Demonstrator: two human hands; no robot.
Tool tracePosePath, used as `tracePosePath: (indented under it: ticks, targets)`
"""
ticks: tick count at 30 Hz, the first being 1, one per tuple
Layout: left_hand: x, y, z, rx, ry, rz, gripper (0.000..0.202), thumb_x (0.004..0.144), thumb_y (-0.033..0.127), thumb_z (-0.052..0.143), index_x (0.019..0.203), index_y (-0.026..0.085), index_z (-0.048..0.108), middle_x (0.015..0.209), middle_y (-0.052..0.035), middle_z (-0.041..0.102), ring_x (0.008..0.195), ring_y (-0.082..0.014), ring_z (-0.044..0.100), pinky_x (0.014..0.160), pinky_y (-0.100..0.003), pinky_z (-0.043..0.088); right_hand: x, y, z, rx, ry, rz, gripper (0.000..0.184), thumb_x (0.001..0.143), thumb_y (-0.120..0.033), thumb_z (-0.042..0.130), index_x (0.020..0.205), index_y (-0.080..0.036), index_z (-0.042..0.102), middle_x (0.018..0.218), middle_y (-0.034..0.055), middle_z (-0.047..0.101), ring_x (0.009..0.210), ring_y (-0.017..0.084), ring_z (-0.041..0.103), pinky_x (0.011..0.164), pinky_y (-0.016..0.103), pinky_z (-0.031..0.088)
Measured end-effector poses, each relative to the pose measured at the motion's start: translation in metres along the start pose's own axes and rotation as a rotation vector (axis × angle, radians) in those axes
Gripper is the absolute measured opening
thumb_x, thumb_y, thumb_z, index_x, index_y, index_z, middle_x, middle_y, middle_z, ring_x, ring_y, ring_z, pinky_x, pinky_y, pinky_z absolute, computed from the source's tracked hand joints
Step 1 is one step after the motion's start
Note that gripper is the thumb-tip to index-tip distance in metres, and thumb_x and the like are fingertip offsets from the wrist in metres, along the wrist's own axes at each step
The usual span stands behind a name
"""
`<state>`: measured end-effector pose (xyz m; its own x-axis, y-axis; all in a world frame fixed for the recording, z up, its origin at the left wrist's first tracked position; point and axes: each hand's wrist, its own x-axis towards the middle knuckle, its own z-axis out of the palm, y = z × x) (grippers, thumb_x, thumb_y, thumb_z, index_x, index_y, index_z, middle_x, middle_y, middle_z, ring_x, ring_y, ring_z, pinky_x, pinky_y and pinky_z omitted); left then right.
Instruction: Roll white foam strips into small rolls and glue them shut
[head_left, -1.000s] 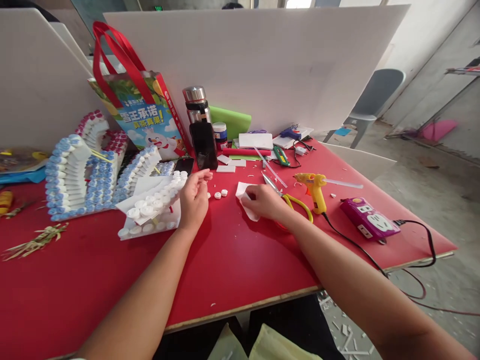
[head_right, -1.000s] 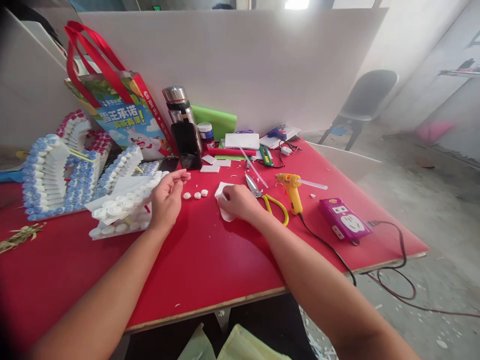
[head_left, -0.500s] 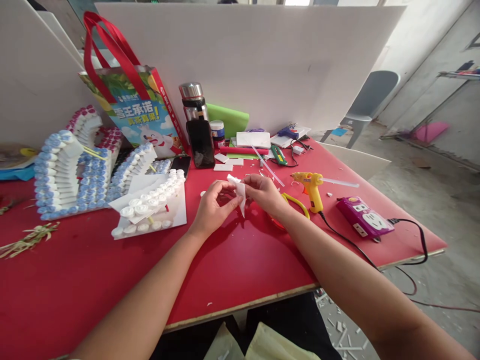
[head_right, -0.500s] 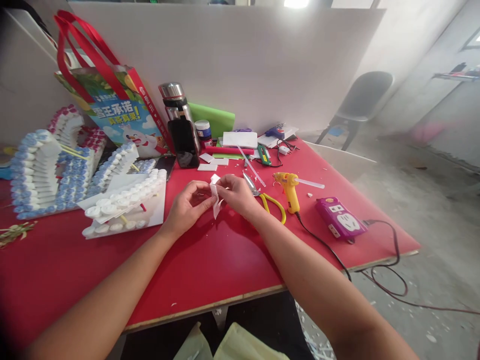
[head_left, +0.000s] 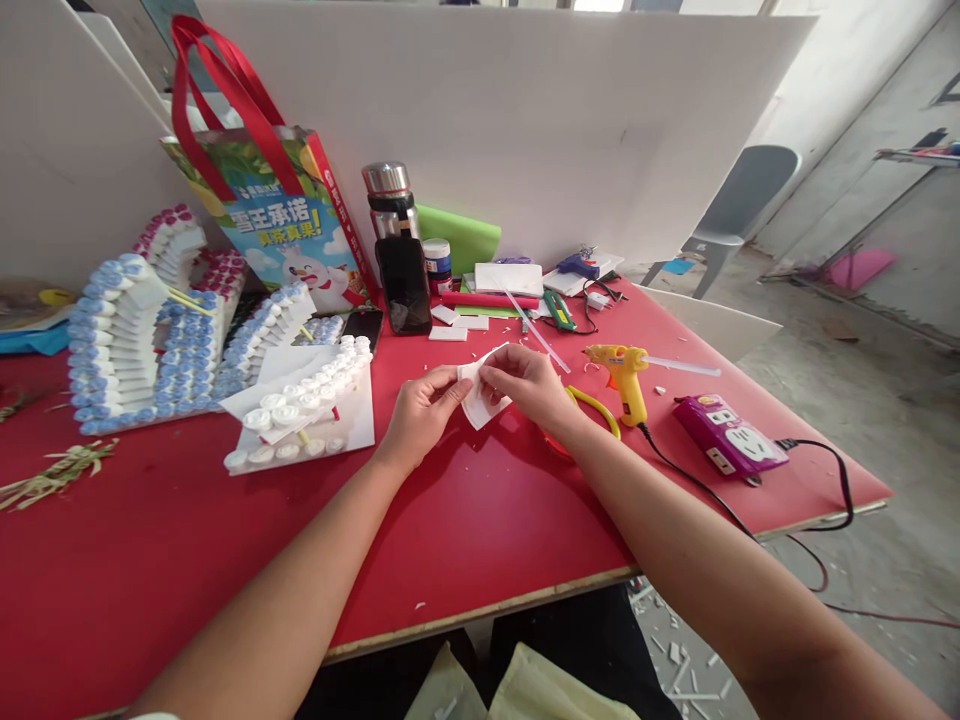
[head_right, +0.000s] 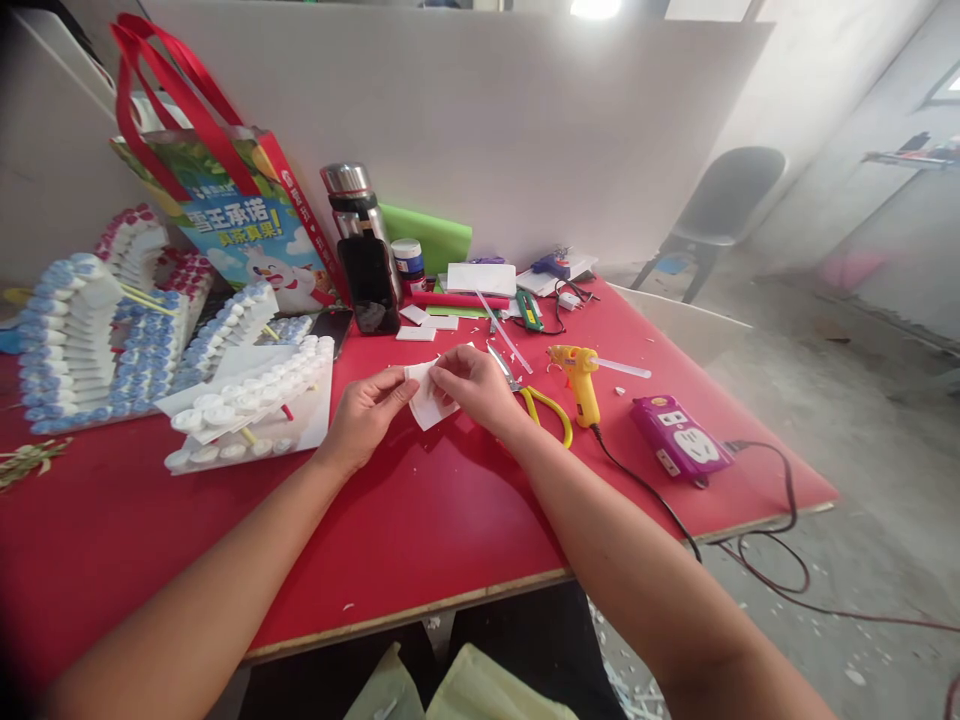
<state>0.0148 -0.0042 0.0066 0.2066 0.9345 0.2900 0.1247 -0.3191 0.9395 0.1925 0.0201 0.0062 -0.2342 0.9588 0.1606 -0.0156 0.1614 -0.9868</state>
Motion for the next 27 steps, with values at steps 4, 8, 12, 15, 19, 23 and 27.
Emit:
tracePosePath:
  ticks: [4, 8, 12, 15, 19, 23, 27]
  targets:
    - [0.001, -0.002, 0.000, -0.168, -0.017, -0.088, 0.029, 0.089, 0.044, 0.066, 0.099, 0.019, 0.077, 0.106, -0.0061, 0.074, 0.097, -0.0231, 0.066, 0.088, -0.031, 0.051, -0.001, -0.006, -0.001, 0.072, -0.009, 0.039, 0.028, 0.079, -0.042, 0.072, 0.082, -0.018, 0.060, 0.072, 0.0018, 0.067, 0.062, 0.015, 0.063, 0.064, 0.029, 0.053]
    - [0.002, -0.003, -0.001, -0.141, 0.000, -0.049, 0.026, 0.089, 0.041, 0.066, 0.098, 0.020, 0.077, 0.109, -0.0065, 0.073, 0.101, -0.0231, 0.066, 0.091, -0.032, 0.051, -0.004, -0.006, 0.001, 0.054, -0.032, 0.035, 0.034, 0.083, -0.049, 0.069, 0.087, -0.017, 0.060, 0.076, 0.0025, 0.066, 0.067, 0.015, 0.063, 0.066, 0.030, 0.053]
    - [0.001, -0.004, -0.002, 0.025, 0.062, 0.016, 0.022, 0.085, 0.040, 0.071, 0.089, 0.020, 0.076, 0.108, -0.0075, 0.072, 0.104, -0.0240, 0.066, 0.093, -0.033, 0.050, -0.008, -0.003, 0.009, -0.170, -0.033, -0.092, 0.034, 0.078, -0.046, 0.074, 0.093, -0.019, 0.060, 0.088, 0.0027, 0.066, 0.079, 0.016, 0.062, 0.070, 0.028, 0.052]
    - [0.001, -0.007, -0.002, -0.008, 0.073, -0.020, 0.021, 0.082, 0.040, 0.073, 0.085, 0.020, 0.073, 0.101, -0.0064, 0.072, 0.093, -0.0220, 0.067, 0.086, -0.032, 0.052, -0.010, -0.001, 0.011, -0.318, 0.027, -0.153, 0.026, 0.081, -0.041, 0.068, 0.093, -0.019, 0.060, 0.087, 0.0025, 0.065, 0.077, 0.016, 0.060, 0.070, 0.028, 0.050]
    - [0.005, -0.015, -0.005, -0.315, 0.230, -0.149, 0.018, 0.081, 0.037, 0.070, 0.085, 0.021, 0.064, 0.077, 0.0006, 0.068, 0.067, -0.0154, 0.062, 0.067, -0.027, 0.050, -0.004, -0.003, -0.003, -0.341, 0.290, -0.127, 0.016, 0.084, -0.032, 0.054, 0.092, -0.021, 0.061, 0.082, 0.0021, 0.063, 0.073, 0.017, 0.058, 0.062, 0.026, 0.047]
    - [0.013, -0.020, -0.014, -0.555, 0.379, -0.243, 0.017, 0.074, 0.031, 0.070, 0.083, 0.021, 0.060, 0.076, 0.0009, 0.069, 0.072, -0.0176, 0.067, 0.069, -0.029, 0.052, 0.000, -0.012, -0.022, -0.353, 0.521, -0.104, 0.021, 0.083, -0.029, 0.045, 0.098, -0.022, 0.057, 0.084, 0.0032, 0.062, 0.067, 0.017, 0.057, 0.057, 0.027, 0.046]
    - [0.018, -0.018, -0.020, -0.747, 0.477, -0.365, 0.017, 0.076, 0.028, 0.068, 0.090, 0.019, 0.067, 0.088, -0.0028, 0.074, 0.083, -0.0192, 0.070, 0.075, -0.031, 0.055, -0.002, -0.021, -0.027, -0.559, 0.661, -0.218, 0.025, 0.089, -0.028, 0.039, 0.104, -0.020, 0.058, 0.094, 0.0077, 0.063, 0.081, 0.020, 0.060, 0.068, 0.031, 0.049]
